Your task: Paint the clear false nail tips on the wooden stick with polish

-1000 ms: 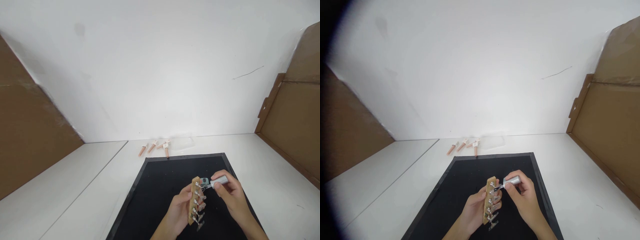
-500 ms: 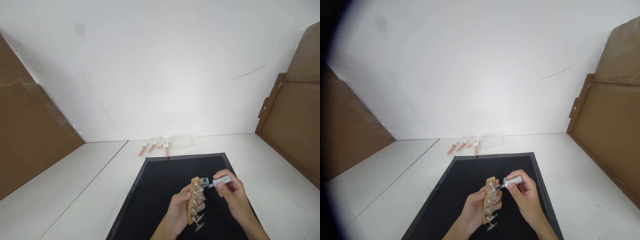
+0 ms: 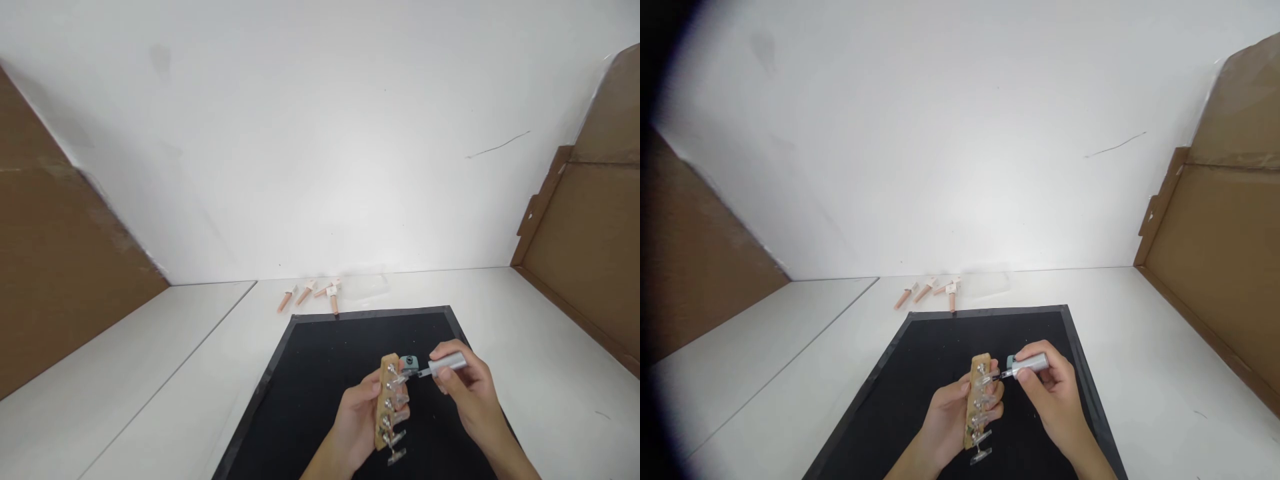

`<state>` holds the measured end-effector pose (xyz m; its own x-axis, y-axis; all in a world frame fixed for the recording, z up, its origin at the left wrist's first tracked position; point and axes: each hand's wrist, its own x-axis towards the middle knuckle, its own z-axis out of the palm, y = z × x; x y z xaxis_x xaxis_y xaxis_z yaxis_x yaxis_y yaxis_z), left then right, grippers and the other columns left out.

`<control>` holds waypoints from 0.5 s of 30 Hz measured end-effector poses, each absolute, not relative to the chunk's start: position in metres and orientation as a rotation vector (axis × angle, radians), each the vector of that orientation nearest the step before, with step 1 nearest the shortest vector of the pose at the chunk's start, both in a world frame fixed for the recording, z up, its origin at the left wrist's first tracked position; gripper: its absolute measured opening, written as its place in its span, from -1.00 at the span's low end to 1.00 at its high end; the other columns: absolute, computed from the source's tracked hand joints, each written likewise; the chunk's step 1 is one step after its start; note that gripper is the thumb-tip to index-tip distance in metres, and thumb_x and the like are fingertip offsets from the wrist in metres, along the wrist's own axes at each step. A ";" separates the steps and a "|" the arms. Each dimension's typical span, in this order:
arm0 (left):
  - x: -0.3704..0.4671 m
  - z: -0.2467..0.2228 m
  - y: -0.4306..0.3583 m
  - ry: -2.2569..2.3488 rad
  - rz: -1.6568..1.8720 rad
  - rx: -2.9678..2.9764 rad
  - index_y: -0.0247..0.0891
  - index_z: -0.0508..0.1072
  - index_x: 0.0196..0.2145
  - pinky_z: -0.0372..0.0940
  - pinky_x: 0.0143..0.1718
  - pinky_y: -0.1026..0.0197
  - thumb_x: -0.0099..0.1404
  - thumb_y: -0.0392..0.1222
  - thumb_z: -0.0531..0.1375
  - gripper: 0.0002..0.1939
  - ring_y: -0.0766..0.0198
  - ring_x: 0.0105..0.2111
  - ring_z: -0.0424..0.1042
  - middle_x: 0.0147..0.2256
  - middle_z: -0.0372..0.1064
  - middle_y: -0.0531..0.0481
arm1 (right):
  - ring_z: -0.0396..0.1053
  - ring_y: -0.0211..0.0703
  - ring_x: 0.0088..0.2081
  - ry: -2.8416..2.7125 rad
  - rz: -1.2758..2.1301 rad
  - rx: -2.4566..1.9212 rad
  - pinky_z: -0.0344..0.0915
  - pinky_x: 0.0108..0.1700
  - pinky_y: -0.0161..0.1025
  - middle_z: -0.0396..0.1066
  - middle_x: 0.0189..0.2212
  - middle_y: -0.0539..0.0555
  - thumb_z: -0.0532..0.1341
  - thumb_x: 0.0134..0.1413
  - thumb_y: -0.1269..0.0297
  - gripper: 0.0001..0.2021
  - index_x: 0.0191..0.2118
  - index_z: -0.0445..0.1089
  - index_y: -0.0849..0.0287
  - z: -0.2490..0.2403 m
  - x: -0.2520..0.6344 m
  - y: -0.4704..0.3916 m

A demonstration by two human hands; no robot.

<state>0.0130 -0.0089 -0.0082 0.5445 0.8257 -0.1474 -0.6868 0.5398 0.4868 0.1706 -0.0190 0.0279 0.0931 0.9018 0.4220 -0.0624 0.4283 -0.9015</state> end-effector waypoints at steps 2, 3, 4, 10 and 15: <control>0.014 -0.006 -0.008 0.392 0.924 0.393 -0.42 0.52 -0.33 -0.07 -0.52 0.29 -0.17 -0.24 0.30 -0.64 0.41 -0.60 0.17 -0.60 0.28 0.01 | 0.26 -0.29 -0.62 -1.347 0.823 -0.819 0.24 -0.60 -0.40 0.38 -0.57 0.01 0.27 -0.03 0.05 -0.76 -0.44 0.45 0.13 0.032 0.170 -0.020; 0.014 -0.005 -0.008 0.399 0.924 0.389 -0.41 0.52 -0.33 -0.06 -0.51 0.29 -0.17 -0.23 0.31 -0.64 0.41 -0.60 0.17 -0.60 0.29 0.00 | 0.30 -0.26 -0.60 -1.384 0.799 -0.805 0.27 -0.58 -0.40 0.40 -0.56 0.02 0.27 -0.02 0.05 -0.76 -0.43 0.46 0.13 0.034 0.169 -0.020; 0.015 -0.005 -0.008 0.408 0.925 0.382 -0.40 0.52 -0.33 -0.05 -0.51 0.29 -0.17 -0.23 0.31 -0.64 0.41 -0.60 0.18 -0.60 0.30 0.00 | 0.34 -0.24 -0.57 -1.415 0.776 -0.795 0.29 -0.56 -0.39 0.41 -0.55 0.03 0.26 -0.01 0.05 -0.77 -0.43 0.46 0.12 0.036 0.169 -0.021; 0.017 -0.007 -0.009 0.450 0.922 0.359 -0.40 0.52 -0.32 -0.01 -0.49 0.28 -0.16 -0.20 0.32 -0.63 0.41 -0.61 0.21 -0.59 0.31 0.00 | 0.33 -0.22 -0.60 -1.498 0.716 -0.799 0.30 -0.58 -0.37 0.39 -0.60 0.03 0.23 0.01 0.01 -0.72 -0.42 0.47 0.14 0.039 0.167 -0.020; 0.017 -0.009 -0.008 0.449 0.936 0.350 -0.43 0.51 -0.31 -0.02 -0.49 0.27 -0.14 -0.22 0.30 -0.63 0.40 -0.61 0.21 -0.58 0.31 -0.02 | 0.35 -0.22 -0.60 -1.508 0.673 -0.829 0.30 -0.59 -0.37 0.42 -0.60 0.04 0.24 0.01 0.05 -0.75 -0.43 0.47 0.13 0.037 0.167 -0.020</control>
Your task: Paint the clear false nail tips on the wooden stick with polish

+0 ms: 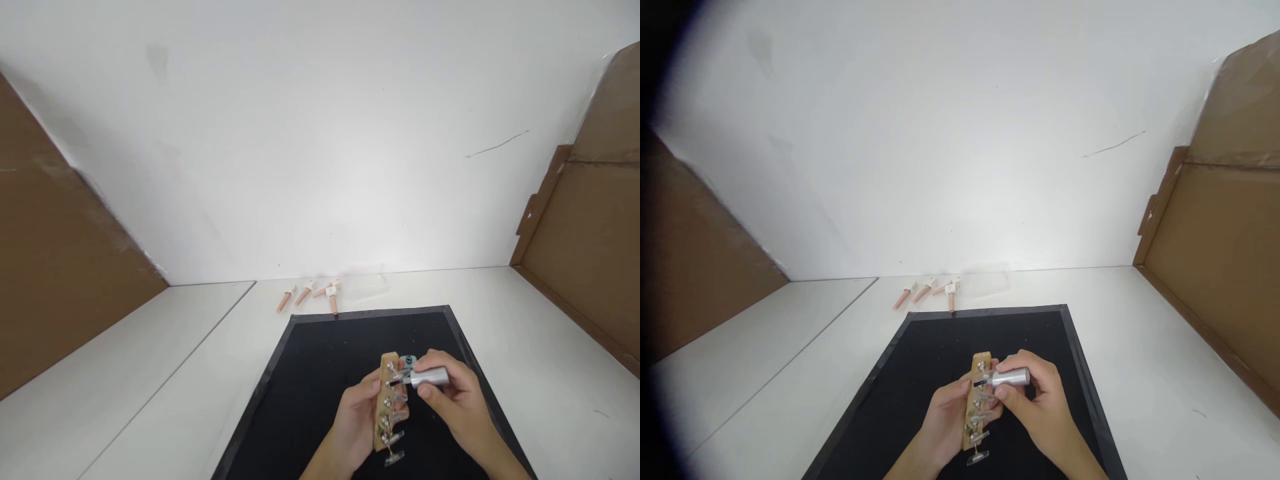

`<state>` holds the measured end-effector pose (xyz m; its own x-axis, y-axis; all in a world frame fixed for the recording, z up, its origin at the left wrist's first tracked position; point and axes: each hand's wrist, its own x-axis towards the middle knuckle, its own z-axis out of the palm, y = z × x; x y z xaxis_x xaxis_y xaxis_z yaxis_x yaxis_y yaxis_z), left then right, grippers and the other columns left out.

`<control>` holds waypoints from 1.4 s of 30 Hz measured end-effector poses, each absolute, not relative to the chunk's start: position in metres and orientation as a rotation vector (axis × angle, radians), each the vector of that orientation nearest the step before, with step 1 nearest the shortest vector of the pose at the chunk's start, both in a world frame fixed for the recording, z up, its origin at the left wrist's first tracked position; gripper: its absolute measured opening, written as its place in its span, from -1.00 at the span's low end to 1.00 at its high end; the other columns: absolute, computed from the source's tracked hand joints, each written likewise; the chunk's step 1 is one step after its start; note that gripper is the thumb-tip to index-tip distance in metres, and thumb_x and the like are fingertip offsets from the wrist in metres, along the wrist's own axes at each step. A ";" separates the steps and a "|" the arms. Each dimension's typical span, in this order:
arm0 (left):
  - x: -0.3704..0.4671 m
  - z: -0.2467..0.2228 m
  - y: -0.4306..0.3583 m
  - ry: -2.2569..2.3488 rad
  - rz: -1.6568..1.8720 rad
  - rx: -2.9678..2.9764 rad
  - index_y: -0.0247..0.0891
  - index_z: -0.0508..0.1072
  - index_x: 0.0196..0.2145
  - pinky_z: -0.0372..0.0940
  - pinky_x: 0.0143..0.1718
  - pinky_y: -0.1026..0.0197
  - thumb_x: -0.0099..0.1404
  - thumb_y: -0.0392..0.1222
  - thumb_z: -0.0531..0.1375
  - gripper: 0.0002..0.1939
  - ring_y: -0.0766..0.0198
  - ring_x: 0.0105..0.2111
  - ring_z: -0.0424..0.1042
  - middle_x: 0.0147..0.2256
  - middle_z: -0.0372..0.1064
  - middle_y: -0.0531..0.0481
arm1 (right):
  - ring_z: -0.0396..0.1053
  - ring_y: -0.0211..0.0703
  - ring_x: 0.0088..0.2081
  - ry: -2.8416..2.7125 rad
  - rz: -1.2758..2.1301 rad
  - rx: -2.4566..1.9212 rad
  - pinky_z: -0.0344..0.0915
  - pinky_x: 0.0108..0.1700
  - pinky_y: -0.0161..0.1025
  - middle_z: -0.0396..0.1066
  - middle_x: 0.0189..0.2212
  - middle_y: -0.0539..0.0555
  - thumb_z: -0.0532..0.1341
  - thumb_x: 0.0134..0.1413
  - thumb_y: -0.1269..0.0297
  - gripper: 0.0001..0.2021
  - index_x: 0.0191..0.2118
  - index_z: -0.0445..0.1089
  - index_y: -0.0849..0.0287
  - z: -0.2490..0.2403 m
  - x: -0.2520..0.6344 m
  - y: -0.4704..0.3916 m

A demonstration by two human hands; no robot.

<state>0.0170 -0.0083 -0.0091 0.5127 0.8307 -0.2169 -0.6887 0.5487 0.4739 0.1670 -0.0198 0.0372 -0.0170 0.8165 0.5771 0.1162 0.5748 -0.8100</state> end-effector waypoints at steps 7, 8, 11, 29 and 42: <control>0.014 -0.008 -0.009 0.419 0.938 0.366 -0.42 0.51 -0.31 -0.06 -0.52 0.28 -0.13 -0.23 0.29 -0.65 0.40 -0.60 0.19 -0.59 0.30 -0.02 | 0.41 -0.17 -0.54 -1.433 0.651 -0.895 0.36 -0.50 -0.35 0.45 -0.56 0.04 0.24 0.03 0.12 -0.81 -0.44 0.45 0.11 0.037 0.168 -0.020; 0.014 -0.008 -0.009 0.426 0.937 0.362 -0.42 0.51 -0.31 -0.06 -0.52 0.29 -0.13 -0.22 0.30 -0.64 0.40 -0.60 0.18 -0.59 0.30 -0.02 | 0.40 -0.18 -0.54 -1.440 0.657 -0.872 0.35 -0.51 -0.36 0.45 -0.55 0.04 0.24 0.03 0.12 -0.81 -0.43 0.46 0.11 0.037 0.168 -0.020; 0.016 -0.005 -0.008 0.455 0.926 0.345 -0.39 0.52 -0.32 -0.05 -0.52 0.29 -0.15 -0.20 0.31 -0.64 0.42 -0.62 0.17 -0.60 0.31 0.00 | 0.34 -0.23 -0.58 -1.485 0.684 -0.796 0.29 -0.56 -0.38 0.40 -0.58 0.01 0.25 0.02 0.11 -0.82 -0.40 0.47 0.10 0.037 0.168 -0.020; 0.017 -0.007 -0.008 0.411 0.920 0.313 -0.44 0.48 -0.28 -0.06 -0.51 0.26 -0.07 -0.23 0.26 -0.65 0.41 -0.59 0.18 -0.58 0.28 -0.01 | 0.29 -0.24 -0.62 -1.517 0.689 -0.798 0.27 -0.60 -0.36 0.37 -0.61 0.01 0.25 0.01 0.09 -0.79 -0.42 0.48 0.12 0.039 0.168 -0.019; 0.020 -0.002 -0.010 0.453 0.911 0.313 -0.43 0.51 -0.31 -0.02 -0.49 0.28 -0.12 -0.18 0.30 -0.63 0.40 -0.60 0.20 -0.61 0.32 0.00 | 0.23 -0.25 -0.62 -1.566 0.717 -0.767 0.19 -0.58 -0.34 0.29 -0.63 -0.02 0.28 0.00 0.16 -0.85 -0.40 0.51 0.11 0.035 0.168 -0.018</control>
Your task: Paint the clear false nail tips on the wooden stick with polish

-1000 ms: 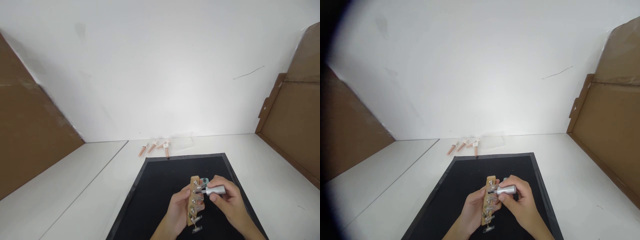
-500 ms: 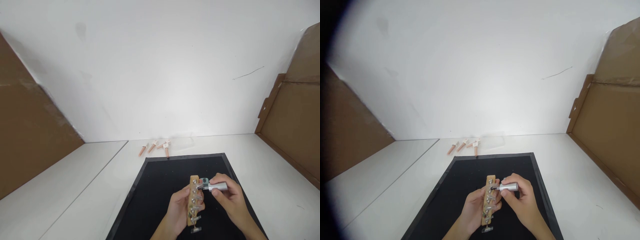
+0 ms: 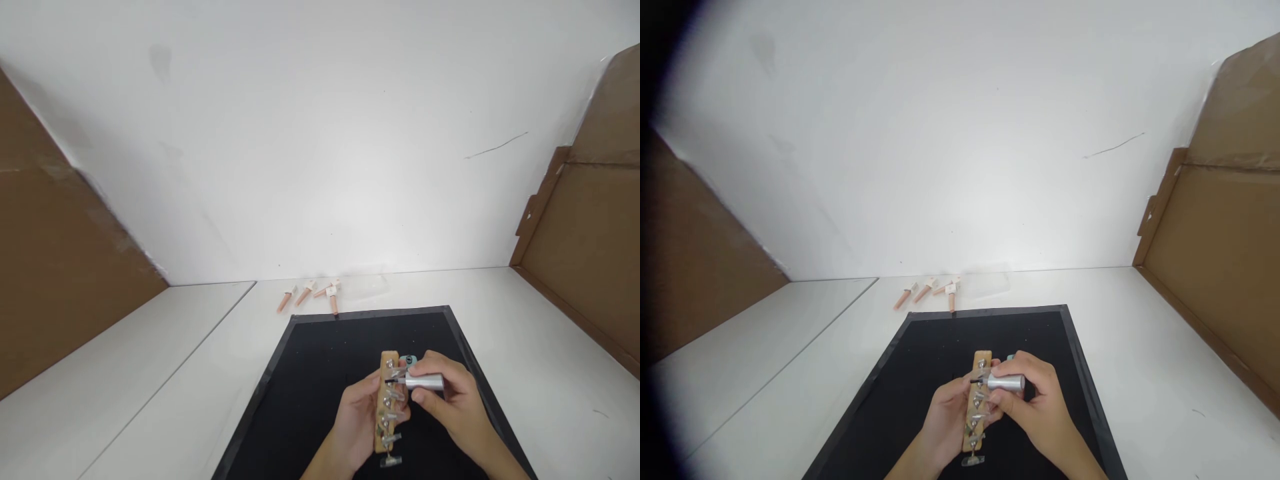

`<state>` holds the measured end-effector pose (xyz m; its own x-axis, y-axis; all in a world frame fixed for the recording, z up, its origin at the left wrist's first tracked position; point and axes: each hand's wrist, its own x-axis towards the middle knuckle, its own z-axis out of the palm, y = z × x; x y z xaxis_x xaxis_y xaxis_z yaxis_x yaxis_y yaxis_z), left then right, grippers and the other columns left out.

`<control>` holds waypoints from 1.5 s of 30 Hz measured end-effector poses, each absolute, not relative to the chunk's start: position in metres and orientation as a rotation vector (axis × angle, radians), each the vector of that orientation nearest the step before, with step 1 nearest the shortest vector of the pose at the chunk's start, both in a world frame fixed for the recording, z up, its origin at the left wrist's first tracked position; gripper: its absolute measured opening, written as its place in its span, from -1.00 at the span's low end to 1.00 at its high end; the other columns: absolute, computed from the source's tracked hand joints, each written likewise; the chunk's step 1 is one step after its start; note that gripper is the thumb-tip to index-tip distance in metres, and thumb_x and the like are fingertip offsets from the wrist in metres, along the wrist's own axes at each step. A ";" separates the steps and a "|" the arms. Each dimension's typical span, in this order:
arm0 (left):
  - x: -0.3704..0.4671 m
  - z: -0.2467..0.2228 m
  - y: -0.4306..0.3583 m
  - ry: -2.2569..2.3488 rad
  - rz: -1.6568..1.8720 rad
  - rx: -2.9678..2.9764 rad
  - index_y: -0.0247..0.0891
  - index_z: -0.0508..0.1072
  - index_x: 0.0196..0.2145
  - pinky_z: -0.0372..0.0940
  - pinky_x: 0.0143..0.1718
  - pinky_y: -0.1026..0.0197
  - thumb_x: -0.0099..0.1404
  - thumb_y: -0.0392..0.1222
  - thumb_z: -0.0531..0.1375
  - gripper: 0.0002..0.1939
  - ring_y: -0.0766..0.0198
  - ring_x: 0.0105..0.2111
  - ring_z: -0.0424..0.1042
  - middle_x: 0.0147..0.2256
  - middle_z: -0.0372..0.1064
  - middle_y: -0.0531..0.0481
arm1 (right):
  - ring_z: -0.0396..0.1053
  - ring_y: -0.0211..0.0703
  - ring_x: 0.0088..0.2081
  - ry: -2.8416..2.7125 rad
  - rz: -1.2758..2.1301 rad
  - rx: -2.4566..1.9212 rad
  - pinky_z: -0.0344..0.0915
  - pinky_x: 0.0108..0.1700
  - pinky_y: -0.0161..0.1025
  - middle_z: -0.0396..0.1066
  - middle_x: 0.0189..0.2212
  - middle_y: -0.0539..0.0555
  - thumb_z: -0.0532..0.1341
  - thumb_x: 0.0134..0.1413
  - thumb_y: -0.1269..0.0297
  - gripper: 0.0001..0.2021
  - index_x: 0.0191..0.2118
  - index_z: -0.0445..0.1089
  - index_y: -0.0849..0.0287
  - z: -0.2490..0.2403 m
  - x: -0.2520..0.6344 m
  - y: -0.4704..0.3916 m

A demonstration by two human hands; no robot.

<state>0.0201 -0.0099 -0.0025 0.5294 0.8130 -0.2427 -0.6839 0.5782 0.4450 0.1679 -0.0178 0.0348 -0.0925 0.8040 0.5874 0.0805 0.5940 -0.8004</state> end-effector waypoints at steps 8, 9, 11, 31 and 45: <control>0.019 0.000 -0.009 0.416 0.941 0.273 -0.45 0.52 -0.35 -0.05 -0.53 0.28 -0.17 -0.19 0.32 -0.63 0.38 -0.60 0.21 -0.62 0.30 0.00 | 0.27 -0.27 -0.58 -1.539 0.698 -0.758 0.23 -0.55 -0.40 0.38 -0.56 -0.03 0.28 0.01 0.28 -0.95 -0.34 0.48 0.04 0.033 0.170 -0.016; 0.019 0.001 -0.010 0.413 0.944 0.268 -0.44 0.53 -0.36 -0.05 -0.53 0.29 -0.18 -0.19 0.33 -0.63 0.38 -0.61 0.20 -0.62 0.29 0.01 | 0.28 -0.26 -0.57 -1.537 0.690 -0.763 0.24 -0.54 -0.40 0.40 -0.55 -0.03 0.28 0.01 0.29 -0.95 -0.34 0.47 0.04 0.033 0.170 -0.016; 0.018 0.003 -0.011 0.412 0.948 0.263 -0.44 0.53 -0.38 -0.05 -0.54 0.29 -0.19 -0.19 0.34 -0.64 0.38 -0.61 0.20 -0.63 0.28 0.03 | 0.30 -0.26 -0.56 -1.531 0.666 -0.773 0.26 -0.53 -0.41 0.42 -0.54 -0.03 0.28 0.01 0.31 -0.95 -0.35 0.47 0.03 0.034 0.171 -0.016; 0.016 0.003 -0.010 0.394 0.937 0.266 -0.45 0.54 -0.38 -0.02 -0.56 0.30 -0.12 -0.22 0.29 -0.70 0.40 -0.63 0.19 -0.62 0.28 0.02 | 0.32 -0.27 -0.55 -1.513 0.637 -0.781 0.27 -0.54 -0.44 0.43 -0.53 -0.02 0.25 0.05 0.19 -0.92 -0.34 0.46 0.02 0.033 0.172 -0.016; 0.022 -0.001 -0.006 0.469 0.896 0.194 -0.45 0.49 -0.45 0.03 -0.56 0.30 -0.04 -0.22 0.23 -0.79 0.39 -0.66 0.19 -0.65 0.31 -0.02 | 0.29 -0.25 -0.58 -1.633 0.690 -0.712 0.28 -0.52 -0.35 0.37 -0.58 -0.02 0.26 0.04 0.31 -0.92 -0.30 0.49 0.05 0.034 0.168 -0.018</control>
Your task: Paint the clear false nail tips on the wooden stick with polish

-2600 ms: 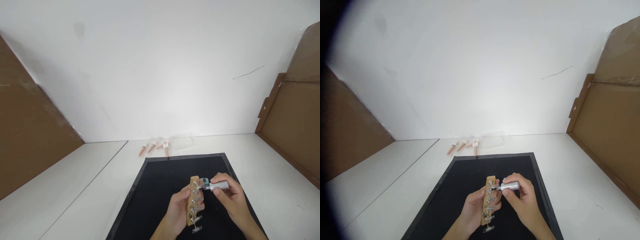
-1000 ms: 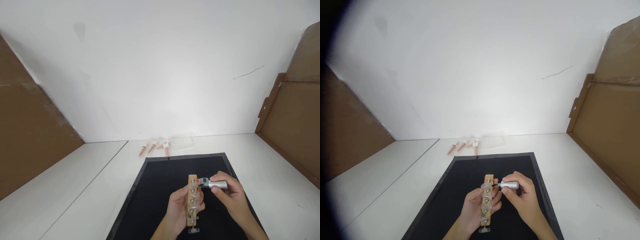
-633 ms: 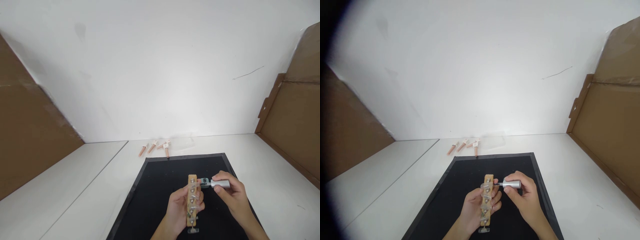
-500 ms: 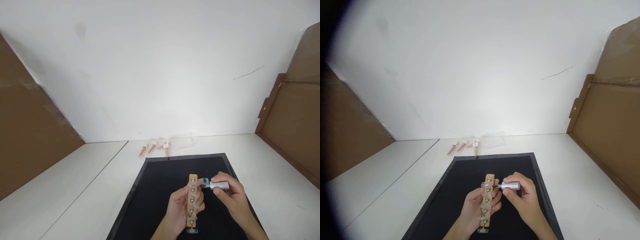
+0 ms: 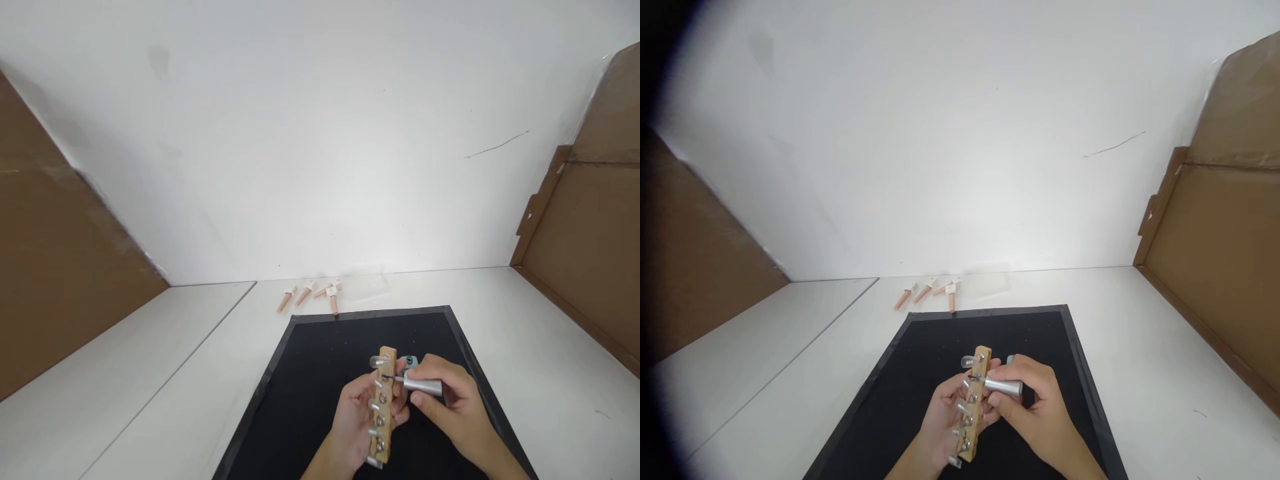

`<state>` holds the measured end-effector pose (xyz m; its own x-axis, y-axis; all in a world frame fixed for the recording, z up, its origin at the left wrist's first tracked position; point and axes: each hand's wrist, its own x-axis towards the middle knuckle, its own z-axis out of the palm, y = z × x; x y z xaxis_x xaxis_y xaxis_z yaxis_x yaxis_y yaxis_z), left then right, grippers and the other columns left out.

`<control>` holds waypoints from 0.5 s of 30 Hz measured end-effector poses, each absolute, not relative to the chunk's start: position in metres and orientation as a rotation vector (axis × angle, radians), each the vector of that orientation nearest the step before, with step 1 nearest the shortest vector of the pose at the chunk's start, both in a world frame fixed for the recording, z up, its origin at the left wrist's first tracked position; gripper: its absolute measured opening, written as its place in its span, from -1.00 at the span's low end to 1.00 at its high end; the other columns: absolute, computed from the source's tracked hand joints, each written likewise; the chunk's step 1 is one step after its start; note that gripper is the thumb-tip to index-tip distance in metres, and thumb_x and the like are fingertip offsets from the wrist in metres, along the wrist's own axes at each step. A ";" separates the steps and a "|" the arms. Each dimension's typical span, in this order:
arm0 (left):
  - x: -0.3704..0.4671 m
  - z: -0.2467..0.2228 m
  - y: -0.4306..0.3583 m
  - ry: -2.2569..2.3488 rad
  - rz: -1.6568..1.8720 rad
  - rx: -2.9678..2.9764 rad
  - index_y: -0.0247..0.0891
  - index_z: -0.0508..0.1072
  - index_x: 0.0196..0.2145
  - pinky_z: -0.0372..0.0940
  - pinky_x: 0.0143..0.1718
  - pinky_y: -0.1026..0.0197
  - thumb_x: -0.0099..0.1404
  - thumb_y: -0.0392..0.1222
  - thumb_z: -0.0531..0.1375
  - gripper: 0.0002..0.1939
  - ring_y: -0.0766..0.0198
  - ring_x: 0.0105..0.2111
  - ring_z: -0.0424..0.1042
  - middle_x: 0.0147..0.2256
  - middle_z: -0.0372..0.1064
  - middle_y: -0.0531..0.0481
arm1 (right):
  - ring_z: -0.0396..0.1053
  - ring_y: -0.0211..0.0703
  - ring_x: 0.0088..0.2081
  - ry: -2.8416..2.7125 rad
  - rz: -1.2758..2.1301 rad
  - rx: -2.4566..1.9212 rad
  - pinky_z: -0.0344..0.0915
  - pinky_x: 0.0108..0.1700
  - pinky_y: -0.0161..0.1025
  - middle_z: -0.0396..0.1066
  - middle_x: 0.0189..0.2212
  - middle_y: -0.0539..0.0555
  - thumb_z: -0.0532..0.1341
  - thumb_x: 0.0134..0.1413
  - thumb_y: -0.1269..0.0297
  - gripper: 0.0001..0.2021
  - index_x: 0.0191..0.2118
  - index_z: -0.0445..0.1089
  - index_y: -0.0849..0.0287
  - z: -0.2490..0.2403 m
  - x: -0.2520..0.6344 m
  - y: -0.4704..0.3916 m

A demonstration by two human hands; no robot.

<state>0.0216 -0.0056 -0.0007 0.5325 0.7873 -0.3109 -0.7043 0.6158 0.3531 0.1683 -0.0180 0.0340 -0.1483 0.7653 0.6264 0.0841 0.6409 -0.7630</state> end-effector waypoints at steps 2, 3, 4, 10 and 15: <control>0.023 0.000 -0.006 0.465 0.889 0.210 -0.43 0.48 -0.45 0.02 -0.57 0.30 -0.07 -0.21 0.24 -0.78 0.39 -0.66 0.19 -0.65 0.31 -0.01 | 0.32 -0.23 -0.57 -1.648 0.683 -0.725 0.30 -0.52 -0.35 0.39 -0.58 0.00 0.26 0.03 0.33 -0.91 -0.31 0.50 0.07 0.034 0.168 -0.018; 0.023 0.001 -0.007 0.460 0.890 0.218 -0.42 0.48 -0.45 0.02 -0.57 0.30 -0.08 -0.21 0.24 -0.78 0.39 -0.66 0.19 -0.66 0.30 0.00 | 0.33 -0.22 -0.56 -1.648 0.675 -0.733 0.31 -0.52 -0.34 0.41 -0.57 0.01 0.26 0.03 0.34 -0.90 -0.30 0.51 0.08 0.034 0.168 -0.018; 0.024 0.003 -0.007 0.457 0.894 0.223 -0.42 0.48 -0.46 0.02 -0.57 0.29 -0.09 -0.22 0.25 -0.79 0.38 -0.66 0.19 -0.66 0.30 0.01 | 0.35 -0.21 -0.56 -1.648 0.668 -0.743 0.33 -0.51 -0.33 0.44 -0.56 0.02 0.26 0.02 0.34 -0.89 -0.29 0.51 0.08 0.034 0.168 -0.019; 0.024 0.006 -0.008 0.571 0.921 0.221 -0.43 0.44 -0.62 0.09 -0.52 0.26 -0.10 -0.23 0.24 -0.85 0.36 -0.67 0.22 -0.69 0.32 -0.03 | 0.45 -0.14 -0.52 -1.672 0.654 -0.791 0.40 -0.49 -0.30 0.54 -0.50 0.08 0.25 0.00 0.37 -0.85 -0.27 0.54 0.09 0.038 0.168 -0.021; 0.023 0.006 -0.008 0.565 0.918 0.268 -0.38 0.42 -0.67 0.08 -0.50 0.26 -0.10 -0.20 0.24 -0.83 0.37 -0.66 0.21 -0.69 0.31 -0.02 | 0.45 -0.14 -0.54 -1.678 0.618 -0.805 0.40 -0.53 -0.31 0.54 -0.52 0.08 0.25 0.00 0.36 -0.85 -0.28 0.55 0.10 0.040 0.168 -0.020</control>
